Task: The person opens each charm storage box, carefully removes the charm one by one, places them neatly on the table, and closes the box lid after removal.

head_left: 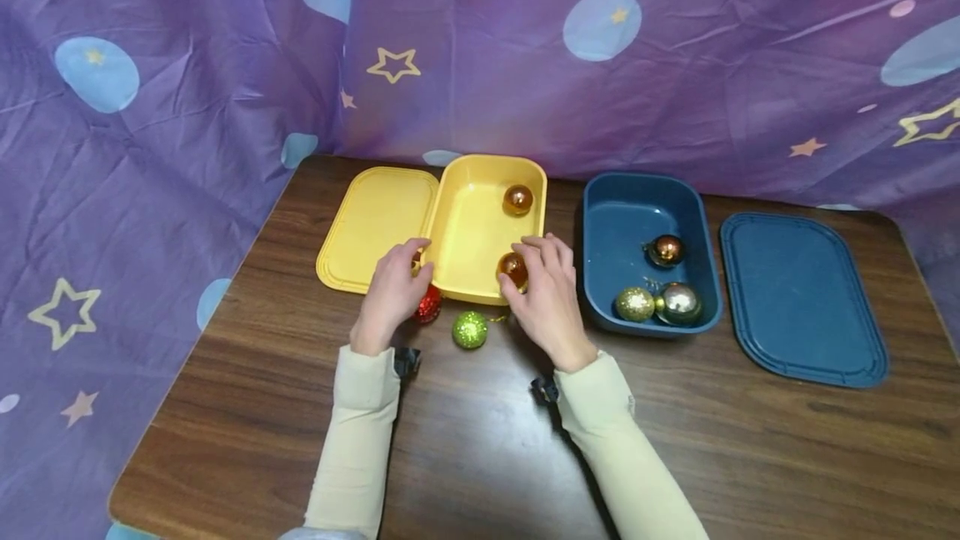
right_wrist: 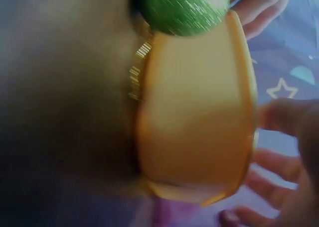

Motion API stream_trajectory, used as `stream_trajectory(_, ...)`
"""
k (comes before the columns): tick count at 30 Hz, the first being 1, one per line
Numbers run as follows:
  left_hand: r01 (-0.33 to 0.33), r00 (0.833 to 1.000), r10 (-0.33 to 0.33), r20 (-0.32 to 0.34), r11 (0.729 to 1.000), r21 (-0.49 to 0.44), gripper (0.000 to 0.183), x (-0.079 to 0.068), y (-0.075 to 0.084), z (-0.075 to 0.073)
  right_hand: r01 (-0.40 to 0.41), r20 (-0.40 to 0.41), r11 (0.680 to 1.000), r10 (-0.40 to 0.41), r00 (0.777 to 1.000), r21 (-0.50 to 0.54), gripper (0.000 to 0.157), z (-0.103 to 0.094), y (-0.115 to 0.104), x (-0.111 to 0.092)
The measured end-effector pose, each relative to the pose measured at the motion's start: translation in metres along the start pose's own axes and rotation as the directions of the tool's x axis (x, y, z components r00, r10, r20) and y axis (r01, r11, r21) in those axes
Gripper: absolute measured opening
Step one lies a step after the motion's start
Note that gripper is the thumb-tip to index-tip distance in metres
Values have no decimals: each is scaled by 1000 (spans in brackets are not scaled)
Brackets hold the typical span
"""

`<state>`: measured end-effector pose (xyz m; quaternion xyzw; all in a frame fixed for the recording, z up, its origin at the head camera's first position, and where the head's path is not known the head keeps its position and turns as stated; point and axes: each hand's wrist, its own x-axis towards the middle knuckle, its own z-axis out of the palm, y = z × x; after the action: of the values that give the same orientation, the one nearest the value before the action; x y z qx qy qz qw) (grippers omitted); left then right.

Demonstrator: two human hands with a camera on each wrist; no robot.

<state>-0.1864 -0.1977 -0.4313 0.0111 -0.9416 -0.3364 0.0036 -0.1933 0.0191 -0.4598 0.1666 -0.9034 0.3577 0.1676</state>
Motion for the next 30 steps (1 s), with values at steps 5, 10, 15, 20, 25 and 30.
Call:
stream_trajectory(5,-1,1000,1,3,1000,9,41,0,-1,1,-36,175,983,68,982,-183,42,-4,-10,19)
stream_trajectory(10,-17,1000,17,-12,1000,20,42,0,-1,1,-24,268,947,115,957,-321,42,-4,-20,30)
stream_trajectory(15,-17,1000,17,-15,1000,15,42,0,-1,0,-68,286,913,196,938,-403,38,-3,-24,35)
stream_trajectory(20,-17,1000,17,-13,1000,19,41,0,-1,1,-116,332,900,271,904,-420,36,-4,-21,37)
stream_trajectory(25,-17,1000,17,-14,1000,19,42,-1,-1,1,-129,364,899,297,883,-419,35,-4,-20,38)
stream_trajectory(30,-12,1000,13,-15,1000,21,42,-1,1,0,-127,385,898,304,872,-422,31,-6,-20,39)
